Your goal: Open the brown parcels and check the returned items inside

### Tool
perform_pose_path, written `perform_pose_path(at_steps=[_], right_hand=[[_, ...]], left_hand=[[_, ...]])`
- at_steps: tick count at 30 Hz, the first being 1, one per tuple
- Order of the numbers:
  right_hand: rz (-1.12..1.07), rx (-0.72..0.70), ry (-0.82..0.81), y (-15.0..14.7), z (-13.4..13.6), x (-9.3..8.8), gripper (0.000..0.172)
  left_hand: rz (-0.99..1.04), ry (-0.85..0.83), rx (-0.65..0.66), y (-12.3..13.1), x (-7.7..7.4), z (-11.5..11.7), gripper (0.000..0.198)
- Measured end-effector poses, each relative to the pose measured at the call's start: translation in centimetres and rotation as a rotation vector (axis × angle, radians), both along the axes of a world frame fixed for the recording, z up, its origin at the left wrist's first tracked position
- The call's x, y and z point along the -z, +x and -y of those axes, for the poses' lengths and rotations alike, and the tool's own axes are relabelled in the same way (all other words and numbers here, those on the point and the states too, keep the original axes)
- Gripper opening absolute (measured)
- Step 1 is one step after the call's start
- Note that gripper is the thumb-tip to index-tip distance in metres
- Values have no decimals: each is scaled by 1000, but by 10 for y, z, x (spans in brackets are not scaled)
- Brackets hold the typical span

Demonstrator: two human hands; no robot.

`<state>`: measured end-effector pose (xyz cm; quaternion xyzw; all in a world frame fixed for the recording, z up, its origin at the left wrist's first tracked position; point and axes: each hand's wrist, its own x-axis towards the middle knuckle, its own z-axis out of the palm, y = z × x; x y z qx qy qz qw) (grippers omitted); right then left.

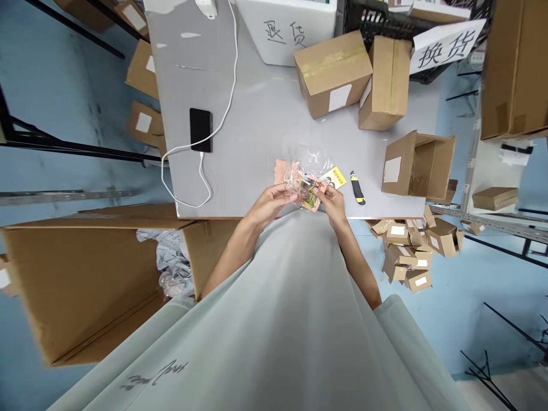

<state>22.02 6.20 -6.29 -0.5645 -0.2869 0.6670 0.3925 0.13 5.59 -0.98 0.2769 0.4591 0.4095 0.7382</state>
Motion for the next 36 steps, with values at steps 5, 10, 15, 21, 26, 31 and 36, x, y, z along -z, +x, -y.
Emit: perform_pose_path(at_steps=[5,10,15,21,26,31,36], right_hand=[[48,123,-34,22,-7,4,60],[75,106,-42,30,-13,4,65],[85,60,-17,41,-12,-3,61],[34,-75,-67,58,-4,-18,64],[1,-34,-71,65,-3,-24,60],[1,3,-49,74,-2,-28,59],[68,2,-5,73,-4,-33,62]], left_hand=[[-22,-16,-124,-32,1,-3,33],[-23,-9,-199,-54,-3,-8,30],[-54,19,-406,-69,-14,-19,39],[-253,-81,-438,-87,8,-33,42],[-328,-97,-628,-104,12,-31,48],[-537,274,-749,-84,-53,-3,29],[-624,335,-419,-44,-107,22,31]])
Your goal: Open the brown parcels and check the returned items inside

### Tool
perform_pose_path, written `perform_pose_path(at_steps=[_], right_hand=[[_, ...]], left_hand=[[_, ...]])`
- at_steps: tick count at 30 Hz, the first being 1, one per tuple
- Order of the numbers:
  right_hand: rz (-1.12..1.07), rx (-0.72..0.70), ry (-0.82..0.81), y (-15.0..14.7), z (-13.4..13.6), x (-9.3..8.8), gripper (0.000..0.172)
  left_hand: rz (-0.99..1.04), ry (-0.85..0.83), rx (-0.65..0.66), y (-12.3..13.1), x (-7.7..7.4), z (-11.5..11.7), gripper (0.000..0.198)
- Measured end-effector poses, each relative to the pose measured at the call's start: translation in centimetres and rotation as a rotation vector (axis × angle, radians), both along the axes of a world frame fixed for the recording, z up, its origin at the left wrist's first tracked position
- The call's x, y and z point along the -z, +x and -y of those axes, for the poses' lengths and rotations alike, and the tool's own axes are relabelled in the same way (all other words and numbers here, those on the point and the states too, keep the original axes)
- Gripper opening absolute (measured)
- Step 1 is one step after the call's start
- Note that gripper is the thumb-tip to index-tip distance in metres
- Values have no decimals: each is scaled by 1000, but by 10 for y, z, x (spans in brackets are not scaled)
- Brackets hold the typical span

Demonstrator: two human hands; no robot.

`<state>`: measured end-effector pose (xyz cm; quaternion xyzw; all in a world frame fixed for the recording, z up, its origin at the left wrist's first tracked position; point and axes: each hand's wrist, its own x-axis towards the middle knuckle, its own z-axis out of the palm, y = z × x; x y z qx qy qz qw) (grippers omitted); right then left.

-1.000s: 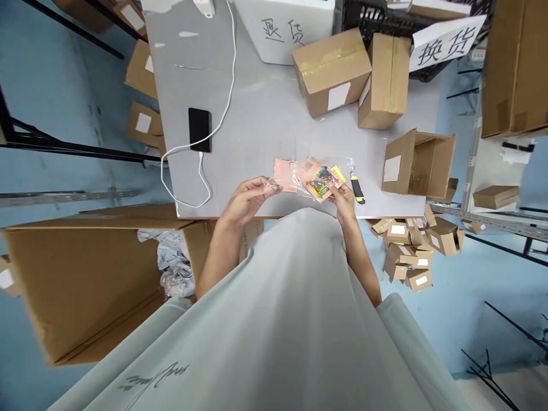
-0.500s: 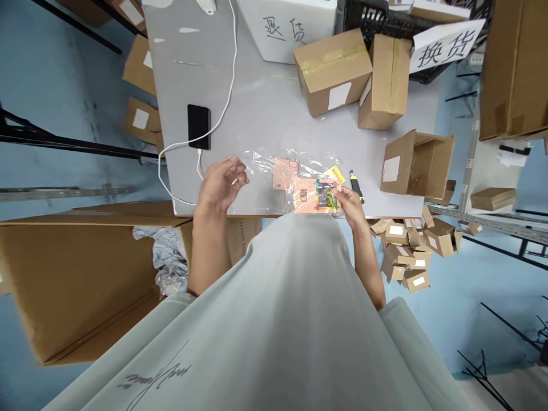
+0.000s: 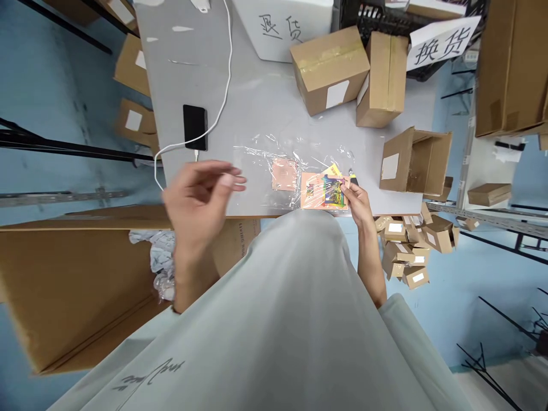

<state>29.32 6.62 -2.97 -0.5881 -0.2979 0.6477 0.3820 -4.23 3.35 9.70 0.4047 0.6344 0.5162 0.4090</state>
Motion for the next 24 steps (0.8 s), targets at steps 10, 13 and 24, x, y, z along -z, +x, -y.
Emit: perform_pose_path(at_steps=[10,13,24], right_hand=[[54,-20,76,-13,-3,-9,60],[65,-26,85,-14,0,-9,60],[183,-112,175,-17,4,-18,59]], left_hand=[[209,-381,194,7,124,-31,68],[322,-521,152,2,139,-34,67],[440,-366,242,0,145,-33,58]])
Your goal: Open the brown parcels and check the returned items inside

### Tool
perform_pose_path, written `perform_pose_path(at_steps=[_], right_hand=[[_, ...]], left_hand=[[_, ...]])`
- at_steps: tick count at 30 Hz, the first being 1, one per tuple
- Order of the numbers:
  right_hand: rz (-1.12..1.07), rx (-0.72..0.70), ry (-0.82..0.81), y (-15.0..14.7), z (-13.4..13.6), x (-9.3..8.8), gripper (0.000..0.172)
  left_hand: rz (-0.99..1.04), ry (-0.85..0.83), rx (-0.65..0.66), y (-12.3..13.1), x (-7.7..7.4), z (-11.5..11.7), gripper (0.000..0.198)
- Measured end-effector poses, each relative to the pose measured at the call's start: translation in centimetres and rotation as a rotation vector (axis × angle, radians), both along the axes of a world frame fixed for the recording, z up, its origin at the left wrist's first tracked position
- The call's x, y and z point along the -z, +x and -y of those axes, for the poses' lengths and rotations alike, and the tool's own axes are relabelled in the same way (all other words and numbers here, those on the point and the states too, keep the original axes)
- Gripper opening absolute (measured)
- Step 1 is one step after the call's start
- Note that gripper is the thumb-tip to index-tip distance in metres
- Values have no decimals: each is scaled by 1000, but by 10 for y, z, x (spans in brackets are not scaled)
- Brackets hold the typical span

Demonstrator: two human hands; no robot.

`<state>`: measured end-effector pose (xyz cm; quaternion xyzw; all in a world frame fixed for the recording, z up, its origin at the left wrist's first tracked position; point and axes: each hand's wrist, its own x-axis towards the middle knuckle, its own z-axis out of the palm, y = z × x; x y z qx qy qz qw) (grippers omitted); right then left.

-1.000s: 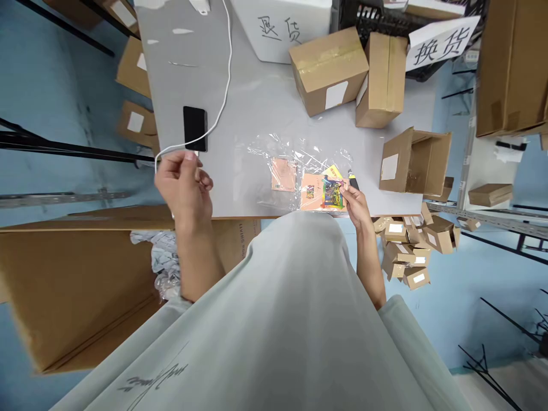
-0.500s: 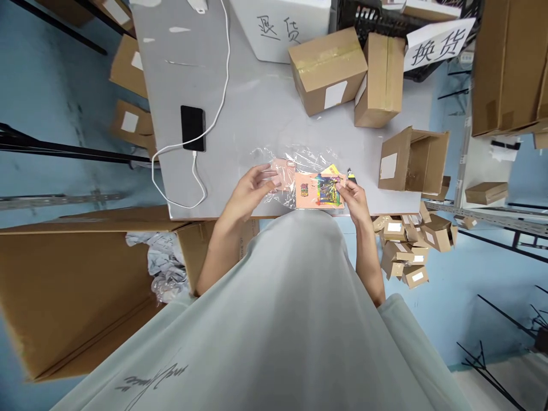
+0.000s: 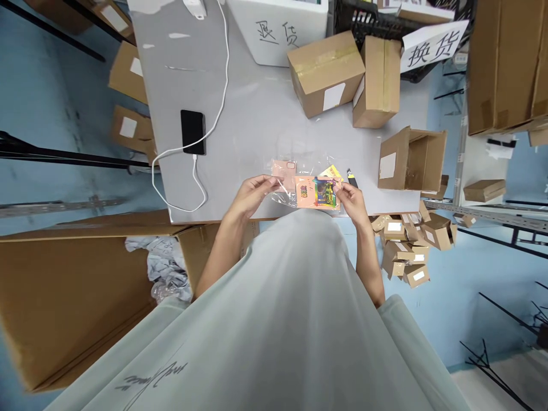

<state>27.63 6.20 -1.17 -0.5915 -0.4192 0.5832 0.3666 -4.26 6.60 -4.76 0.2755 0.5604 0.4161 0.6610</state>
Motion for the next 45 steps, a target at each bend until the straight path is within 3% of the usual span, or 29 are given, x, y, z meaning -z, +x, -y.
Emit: perform_pose_path(at_steps=[3,7,9,13,17,21,27,31,35,41,45], right_hand=[[17,39,33,-4,1,-9,59],[72,10,87,-7,3,-30,59],[80,-38,97,-9,3,-41,60],[49,-102,86,-17,4,-51,63],[42,-116,70,-23,6,-44,62],[71,-26,63,-12,11,-26,60],[263,267,70,48,22,-1,66],[397,438,122,101,34,-2,62],[428,546,186,142,44,-19,54],[390,672,306,180,44,-48,43],[372,711,370,199,39,-58,35]], left_hand=[[134,-58,-4,-1,2,-5,56],[268,-182,93,-5,9,-7,59],[270,-201,153,-5,14,-4,53],[198,-202,269,2,17,1,59],[111,-117,363,12,14,4,51],[44,-86,329,14,14,3,51],[60,-76,138,-4,29,-5,56],[82,-103,76,-8,45,-13,53],[79,-161,50,18,65,-28,47],[-155,-347,120,96,94,-58,37],[-312,-357,144,139,105,-70,42]])
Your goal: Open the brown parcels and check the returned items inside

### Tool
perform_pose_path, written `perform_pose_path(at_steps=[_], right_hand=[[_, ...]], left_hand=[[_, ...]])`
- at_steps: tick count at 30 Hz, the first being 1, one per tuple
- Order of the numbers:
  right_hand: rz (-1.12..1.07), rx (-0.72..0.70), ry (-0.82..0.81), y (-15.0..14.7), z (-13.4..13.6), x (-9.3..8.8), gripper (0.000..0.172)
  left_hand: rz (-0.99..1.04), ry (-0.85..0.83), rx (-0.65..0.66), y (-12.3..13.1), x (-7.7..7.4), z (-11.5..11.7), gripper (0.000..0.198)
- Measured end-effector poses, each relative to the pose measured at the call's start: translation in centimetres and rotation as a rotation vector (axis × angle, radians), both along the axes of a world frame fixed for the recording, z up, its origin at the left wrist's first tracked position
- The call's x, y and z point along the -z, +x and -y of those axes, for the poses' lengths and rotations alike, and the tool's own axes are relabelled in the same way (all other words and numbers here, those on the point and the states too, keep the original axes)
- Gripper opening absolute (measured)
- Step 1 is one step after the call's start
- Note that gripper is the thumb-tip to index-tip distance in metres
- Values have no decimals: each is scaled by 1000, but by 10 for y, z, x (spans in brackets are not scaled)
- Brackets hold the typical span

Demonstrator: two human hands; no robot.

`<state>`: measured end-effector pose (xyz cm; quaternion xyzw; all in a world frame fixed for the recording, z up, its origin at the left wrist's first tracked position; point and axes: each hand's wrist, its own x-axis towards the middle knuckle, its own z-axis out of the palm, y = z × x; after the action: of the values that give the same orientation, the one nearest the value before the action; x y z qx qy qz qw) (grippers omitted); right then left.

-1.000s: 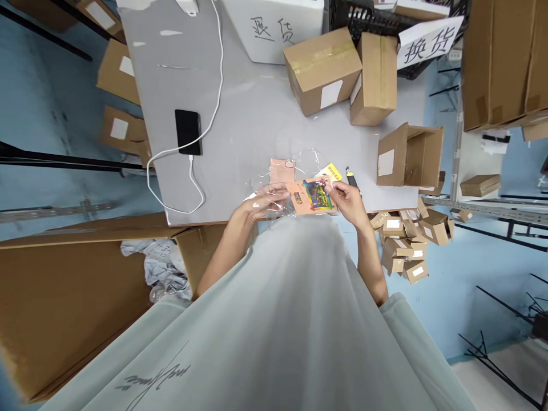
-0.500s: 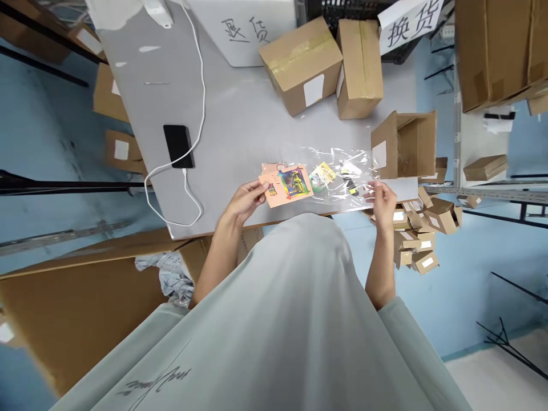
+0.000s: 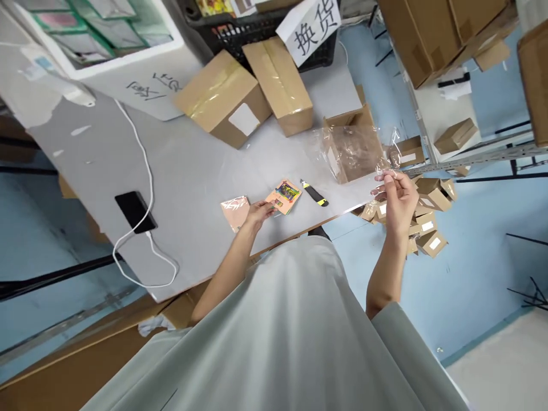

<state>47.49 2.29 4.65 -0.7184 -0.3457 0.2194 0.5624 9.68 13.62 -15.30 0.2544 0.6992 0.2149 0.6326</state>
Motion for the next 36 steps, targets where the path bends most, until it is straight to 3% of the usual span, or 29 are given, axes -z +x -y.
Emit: perform_pose_path(at_steps=[3,5,8,10,12,15,19,22,26,29,32,36], right_hand=[[-3,21,40,13,-6,0,33],[-17,24,72,23,-11,5,31],[-29,34,104,40,-21,24,29],[-16,40,103,51,-31,42,32],[6,30,90,56,-42,61,41],[55,-27,18,48,-63,81,54],[283,-234,-308,26,-98,86,45],[439,-449,-681,19,-128,88,46],[473,-630,-1122,16,-168,101,42],[466,-650,-1243,12,-185,111,40],[533,-561,-1141,14,-178,114,32],[501,-307,-596,17,-142,97,23]], left_hand=[[-112,137,27,34,-11,-11,71],[-102,388,124,64,-32,-22,88],[39,856,455,122,-74,-41,89],[68,1053,731,163,-95,-55,85],[49,1097,930,202,-102,-68,74],[-70,963,1107,246,-94,-81,56],[-257,844,1363,274,-87,-85,37],[-391,904,1464,267,-99,-78,31],[-347,1096,1268,229,-113,-65,40],[-193,1112,1059,184,-112,-57,38],[-166,973,807,122,-100,-51,32],[-363,641,532,19,-72,-34,30]])
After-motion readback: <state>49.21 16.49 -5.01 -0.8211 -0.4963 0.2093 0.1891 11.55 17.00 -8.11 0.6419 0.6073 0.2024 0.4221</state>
